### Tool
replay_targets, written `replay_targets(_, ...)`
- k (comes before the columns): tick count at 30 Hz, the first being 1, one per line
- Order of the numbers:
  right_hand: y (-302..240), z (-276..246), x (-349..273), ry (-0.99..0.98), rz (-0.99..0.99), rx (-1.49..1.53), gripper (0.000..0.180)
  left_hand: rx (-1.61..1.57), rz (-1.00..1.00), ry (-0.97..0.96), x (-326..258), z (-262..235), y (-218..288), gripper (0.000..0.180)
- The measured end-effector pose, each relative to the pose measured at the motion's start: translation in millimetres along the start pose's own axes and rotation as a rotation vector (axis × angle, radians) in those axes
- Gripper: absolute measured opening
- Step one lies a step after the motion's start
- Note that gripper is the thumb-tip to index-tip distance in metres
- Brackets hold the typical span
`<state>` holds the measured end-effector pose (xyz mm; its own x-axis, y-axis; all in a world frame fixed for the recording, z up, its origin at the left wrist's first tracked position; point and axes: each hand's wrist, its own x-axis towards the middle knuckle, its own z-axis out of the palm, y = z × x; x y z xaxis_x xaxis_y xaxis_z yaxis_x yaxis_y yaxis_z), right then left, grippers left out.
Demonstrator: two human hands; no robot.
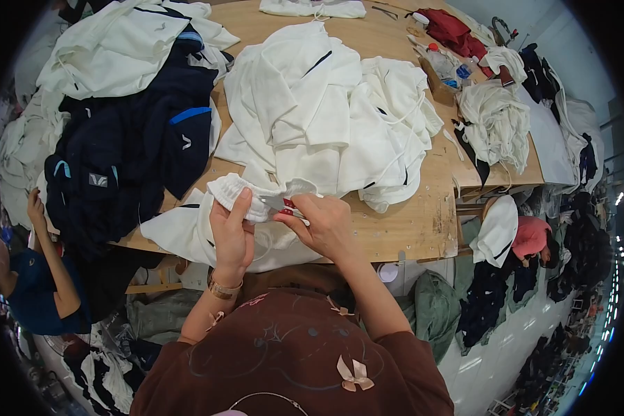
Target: Trimming loose threads from white garments using small scissors.
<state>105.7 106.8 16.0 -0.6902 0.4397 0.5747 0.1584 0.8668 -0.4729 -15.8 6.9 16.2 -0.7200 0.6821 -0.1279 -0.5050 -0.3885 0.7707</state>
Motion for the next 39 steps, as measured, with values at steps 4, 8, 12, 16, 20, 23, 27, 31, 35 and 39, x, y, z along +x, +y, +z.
replay_targets(4, -1.9, -5.9, 1.5, -0.076, 0.012, -0.004, 0.027, 0.058, 0.045, -0.005, -0.6, 0.6, 0.3, 0.020)
replay_targets(8, -0.7, -8.4, 4.7, -0.067, -0.031, -0.047, 0.027, 0.050, 0.031, 0.004, -2.1, 3.9, 2.6, 0.022)
replay_targets(12, 0.5, -13.2, 7.1, -0.110, -0.061, -0.093, 0.027, 0.104, 0.063, -0.007, -1.6, 1.6, 1.4, 0.026)
replay_targets(16, 0.8, -13.2, 10.3, -0.088, -0.115, -0.139, 0.030, 0.141, 0.087, -0.010, -2.1, 1.6, 2.2, 0.028)
replay_targets(20, 1.1, -10.8, 5.8, -0.017, 0.088, 0.092, 0.027, 0.111, 0.082, -0.002, -0.4, -0.1, 0.1, 0.028)
replay_targets(23, -2.4, -6.4, 2.9, 0.040, 0.388, 0.398, 0.023, 0.056, 0.059, 0.023, 1.0, 1.8, 0.4, 0.023)
replay_targets(27, -15.3, 2.2, 3.2, 0.052, 0.652, 0.832, 0.016, 0.049, 0.052, 0.026, 0.5, 2.6, -0.4, 0.025)
replay_targets(31, -32.0, 3.2, 13.5, -0.010, 0.759, 0.842, 0.011, 0.108, 0.100, 0.032, -2.3, 2.8, -3.8, 0.028)
replay_targets(35, -36.0, 7.3, 14.2, 0.070, 0.684, 0.729, 0.010, 0.187, 0.155, 0.031, -4.7, 2.7, -7.0, 0.030)
replay_targets(39, -37.7, 6.1, 15.1, 0.035, 0.665, 0.539, 0.010, 0.253, 0.221, 0.015, -9.3, 8.5, -6.4, 0.032)
